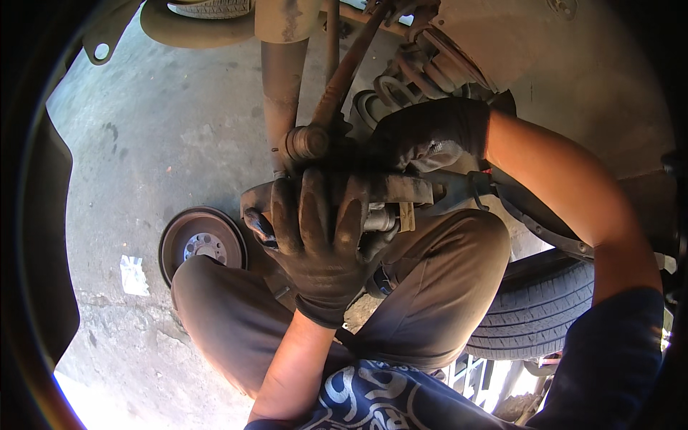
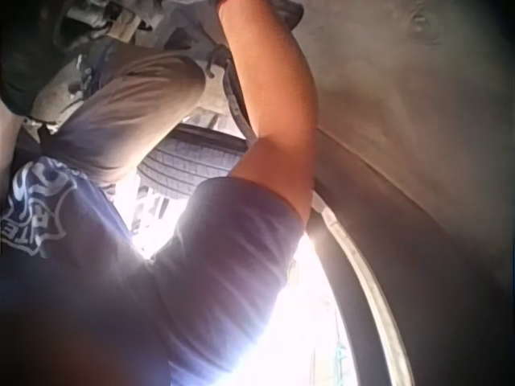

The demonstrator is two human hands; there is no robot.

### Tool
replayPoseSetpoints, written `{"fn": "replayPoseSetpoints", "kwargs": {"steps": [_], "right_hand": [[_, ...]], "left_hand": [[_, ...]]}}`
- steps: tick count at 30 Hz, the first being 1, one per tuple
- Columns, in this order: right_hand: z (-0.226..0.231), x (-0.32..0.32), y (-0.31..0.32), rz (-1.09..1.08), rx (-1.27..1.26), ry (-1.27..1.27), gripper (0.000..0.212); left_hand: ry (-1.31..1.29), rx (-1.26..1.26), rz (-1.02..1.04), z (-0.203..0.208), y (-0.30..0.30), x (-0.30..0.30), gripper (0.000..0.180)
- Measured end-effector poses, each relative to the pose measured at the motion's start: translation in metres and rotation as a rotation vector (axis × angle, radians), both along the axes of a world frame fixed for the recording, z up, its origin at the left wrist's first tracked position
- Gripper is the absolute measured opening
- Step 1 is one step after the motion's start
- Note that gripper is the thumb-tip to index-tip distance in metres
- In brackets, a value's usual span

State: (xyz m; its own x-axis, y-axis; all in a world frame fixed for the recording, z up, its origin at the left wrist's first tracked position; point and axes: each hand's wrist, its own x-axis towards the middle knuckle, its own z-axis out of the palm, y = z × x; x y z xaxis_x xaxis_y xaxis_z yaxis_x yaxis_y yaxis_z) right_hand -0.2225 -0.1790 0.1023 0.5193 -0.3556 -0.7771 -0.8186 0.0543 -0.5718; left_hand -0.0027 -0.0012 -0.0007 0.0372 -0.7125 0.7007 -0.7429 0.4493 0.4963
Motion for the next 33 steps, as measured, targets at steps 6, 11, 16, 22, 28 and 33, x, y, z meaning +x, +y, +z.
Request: {"fn": "replayPoseSetpoints", "kwargs": {"steps": [6,11,16,22,28,33], "right_hand": [[-0.012,0.002,-0.005,0.29,-0.135,-0.2,0.027],[-0.007,0.005,-0.001,0.4,-0.177,-0.086,0.022],[0.006,0.008,0.013,0.173,-0.025,-0.183,0.022],[0.003,0.011,0.005,-0.131,0.169,0.043,0.026],[0.005,0.016,0.006,0.023,0.038,-0.029,0.023],[0.003,0.016,0.007,0.206,-0.077,-0.058,0.023]], "left_hand": [[-0.025,0.012,0.001,-0.001,-0.001,0.001,0.087],[-0.049,0.04,0.017,0.002,0.004,0.002,0.087],[-0.053,0.015,0.023,0.002,0.002,0.001,0.088],[-0.074,0.028,0.021,0.003,0.003,0.003,0.087],[-0.064,0.024,0.021,0.003,0.003,0.003,0.087],[-0.035,0.0,0.028,0.0,0.003,0.001,0.087]]}}
